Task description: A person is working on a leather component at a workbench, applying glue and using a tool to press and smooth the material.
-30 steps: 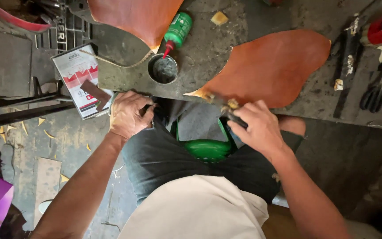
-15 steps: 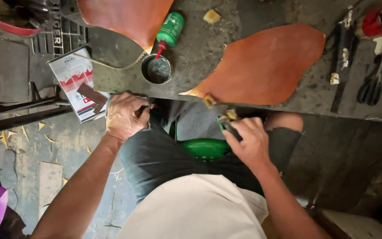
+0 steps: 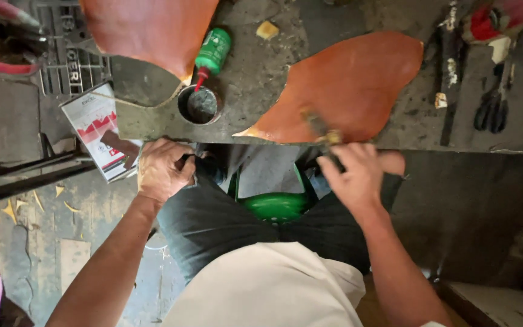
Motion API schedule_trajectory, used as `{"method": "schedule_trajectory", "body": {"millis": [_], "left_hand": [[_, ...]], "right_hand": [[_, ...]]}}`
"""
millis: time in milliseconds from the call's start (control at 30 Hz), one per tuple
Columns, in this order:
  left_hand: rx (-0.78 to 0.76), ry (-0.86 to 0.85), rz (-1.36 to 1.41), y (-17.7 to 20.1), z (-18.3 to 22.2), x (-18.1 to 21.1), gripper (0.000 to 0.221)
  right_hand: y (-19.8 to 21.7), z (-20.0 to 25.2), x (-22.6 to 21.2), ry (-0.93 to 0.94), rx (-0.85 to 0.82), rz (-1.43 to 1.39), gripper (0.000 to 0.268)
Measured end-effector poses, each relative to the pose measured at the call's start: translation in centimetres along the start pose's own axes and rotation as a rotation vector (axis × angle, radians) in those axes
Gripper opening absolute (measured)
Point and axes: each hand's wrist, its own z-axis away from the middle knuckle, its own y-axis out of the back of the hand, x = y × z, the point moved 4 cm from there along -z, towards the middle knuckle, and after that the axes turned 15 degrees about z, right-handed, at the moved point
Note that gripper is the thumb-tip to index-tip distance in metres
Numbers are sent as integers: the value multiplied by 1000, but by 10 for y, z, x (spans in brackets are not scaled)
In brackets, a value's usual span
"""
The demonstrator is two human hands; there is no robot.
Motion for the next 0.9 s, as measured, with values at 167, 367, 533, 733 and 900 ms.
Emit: {"method": "schedule_trajectory", "body": {"millis": [167,367,533,733,900], "left_hand": [[-12,-5,-14,-2,2,-2,12],[-3,8,-5,0,3,1,13],[-8,9,11,1,0,2,12],[-32,13,-2,2,-2,5,14],[-5,16,5,1,-2,4,14]], "right_hand": [[11,-38,39,-44,16,82,24],[-28,-54,134,-236,184,353,30],[-6,-77,63,-171,2,-12,28],[-12,-83,88,-137,-97,-81,26],[-26,-88,136,-268,135,292,27]]}}
